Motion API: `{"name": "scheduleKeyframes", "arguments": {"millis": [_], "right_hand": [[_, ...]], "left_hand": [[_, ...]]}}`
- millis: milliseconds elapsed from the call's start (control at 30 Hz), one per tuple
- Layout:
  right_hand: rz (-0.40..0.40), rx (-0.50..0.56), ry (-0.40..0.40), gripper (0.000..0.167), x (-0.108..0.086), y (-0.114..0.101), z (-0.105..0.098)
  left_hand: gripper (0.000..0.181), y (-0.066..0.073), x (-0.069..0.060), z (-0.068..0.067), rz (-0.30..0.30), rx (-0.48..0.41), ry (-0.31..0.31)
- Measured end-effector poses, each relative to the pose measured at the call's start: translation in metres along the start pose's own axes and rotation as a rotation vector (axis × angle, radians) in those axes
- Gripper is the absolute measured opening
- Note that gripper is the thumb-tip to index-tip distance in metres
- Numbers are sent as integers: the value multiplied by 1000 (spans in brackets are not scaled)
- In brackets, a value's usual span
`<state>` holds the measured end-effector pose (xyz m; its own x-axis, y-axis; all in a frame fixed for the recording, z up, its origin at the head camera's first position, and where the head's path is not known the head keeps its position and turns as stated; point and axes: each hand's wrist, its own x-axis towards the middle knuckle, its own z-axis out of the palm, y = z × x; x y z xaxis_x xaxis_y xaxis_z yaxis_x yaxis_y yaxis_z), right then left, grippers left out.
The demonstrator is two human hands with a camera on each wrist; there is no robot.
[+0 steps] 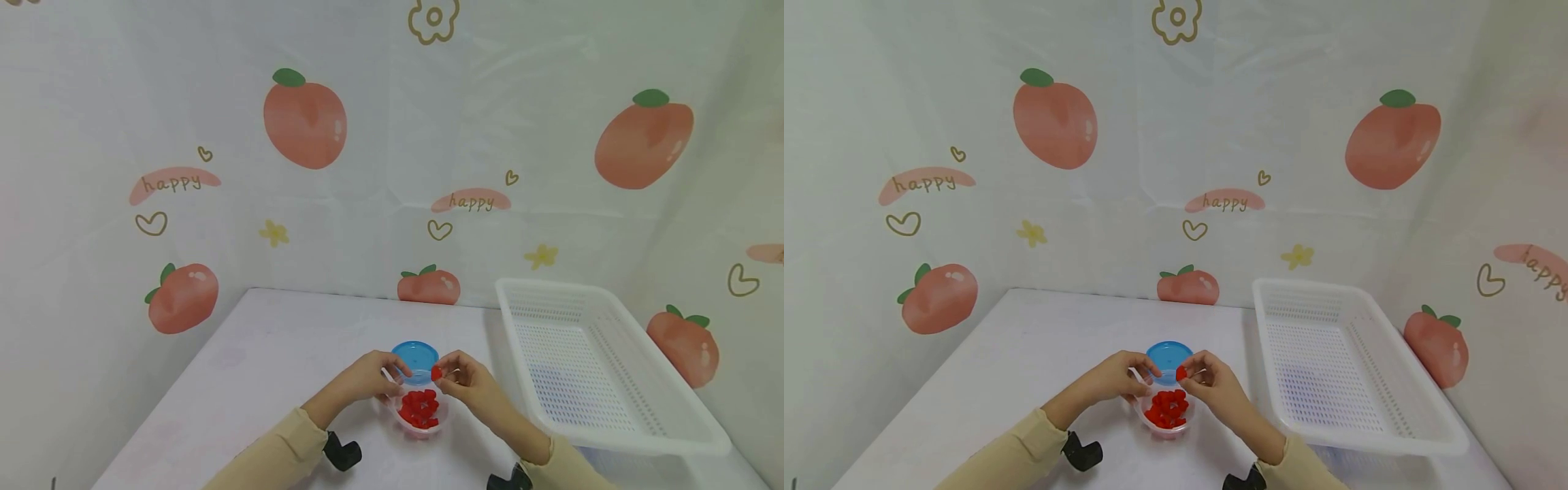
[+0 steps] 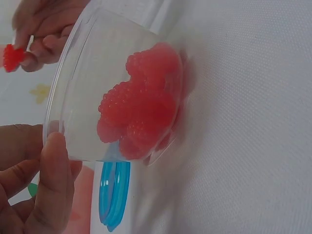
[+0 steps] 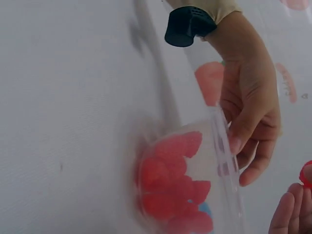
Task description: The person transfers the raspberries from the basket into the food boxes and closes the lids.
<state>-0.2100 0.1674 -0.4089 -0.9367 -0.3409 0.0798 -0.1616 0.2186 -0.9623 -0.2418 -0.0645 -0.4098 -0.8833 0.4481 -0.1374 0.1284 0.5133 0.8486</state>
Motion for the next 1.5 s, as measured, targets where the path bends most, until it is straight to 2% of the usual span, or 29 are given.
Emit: {"name": "scheduleKeyframes", "arguments": {"millis": [267, 633, 967, 1200, 1500], "right_hand": [[25, -68, -99, 30, -3, 8, -5], [42, -54, -185, 29, -1, 10, -10], [46, -64, -203, 28, 0, 9, -11], [33, -74, -214, 28, 1, 10, -12], [34, -67, -215, 28, 0, 9, -11]], "left_hand": [[25, 0, 0, 0, -1, -1, 1], [28, -1, 2, 0, -3, -4, -2], [28, -2, 2, 0, -15, -4, -3], [28, -2, 2, 0, 9, 1, -3], [28, -1, 2, 0, 3, 3, -2]]}}
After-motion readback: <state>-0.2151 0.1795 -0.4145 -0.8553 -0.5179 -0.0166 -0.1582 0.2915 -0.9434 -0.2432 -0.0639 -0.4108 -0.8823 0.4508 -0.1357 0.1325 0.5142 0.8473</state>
